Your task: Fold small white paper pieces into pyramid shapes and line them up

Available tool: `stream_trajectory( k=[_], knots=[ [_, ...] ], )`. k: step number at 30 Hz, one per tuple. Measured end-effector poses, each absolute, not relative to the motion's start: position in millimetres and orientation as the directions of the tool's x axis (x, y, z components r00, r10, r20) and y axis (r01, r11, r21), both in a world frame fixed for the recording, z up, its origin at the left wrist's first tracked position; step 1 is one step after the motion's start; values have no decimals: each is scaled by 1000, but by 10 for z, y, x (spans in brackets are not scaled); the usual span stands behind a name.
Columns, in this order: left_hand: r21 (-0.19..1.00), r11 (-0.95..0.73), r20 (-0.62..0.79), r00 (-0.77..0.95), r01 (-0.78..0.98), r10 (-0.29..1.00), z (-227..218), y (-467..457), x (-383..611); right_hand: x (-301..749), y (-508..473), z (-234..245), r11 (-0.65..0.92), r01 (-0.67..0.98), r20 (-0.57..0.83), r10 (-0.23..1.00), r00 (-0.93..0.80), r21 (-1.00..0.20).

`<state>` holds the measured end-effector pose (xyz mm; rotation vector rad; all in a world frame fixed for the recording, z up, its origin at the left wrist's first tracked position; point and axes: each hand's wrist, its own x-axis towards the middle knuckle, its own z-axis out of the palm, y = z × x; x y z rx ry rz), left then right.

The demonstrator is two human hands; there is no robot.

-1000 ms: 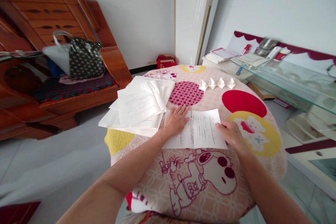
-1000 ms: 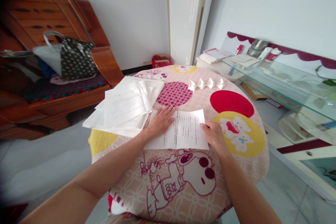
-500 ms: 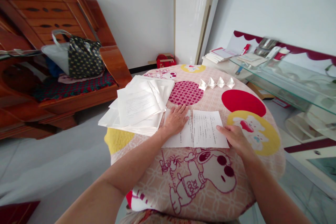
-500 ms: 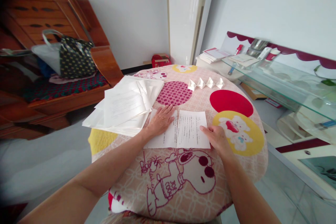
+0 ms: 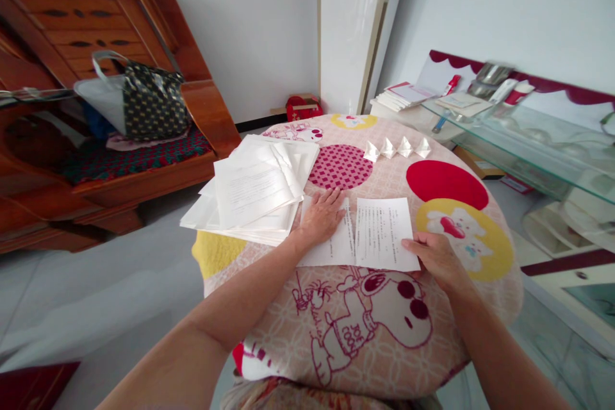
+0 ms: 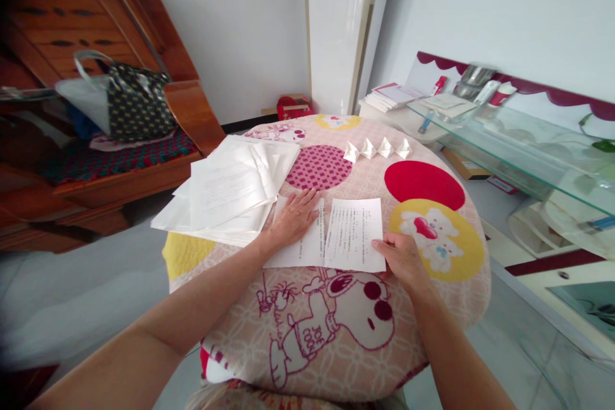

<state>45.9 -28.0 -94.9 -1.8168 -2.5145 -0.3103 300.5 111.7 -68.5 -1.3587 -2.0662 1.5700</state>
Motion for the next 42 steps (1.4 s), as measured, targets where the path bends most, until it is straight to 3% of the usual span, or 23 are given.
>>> stream_trajectory(
  k=[11,17,31,36,42],
  knots=[
    [150,312,129,-331,938,935,-944,-279,461,3083,1098,-645,-35,511,-332,798,-504,-859],
    [168,339,148,-363,926,920,-948,-267,457,3144,1104,-654,-120,503,-395,779,-487,-856],
    [226,386,199,-430,894,881,-808,-235,423,3233,1185,-715,-104,493,-364,805,-468,-864],
    [323,355,226,-436,877,871,-751,-241,363,3242,1197,-748,-95,473,-355,792,-497,-876],
    [601,331,245,-563,727,790,-381,-340,50,3240,1193,-703,-144,482,-403,772,-491,-864]
  ],
)
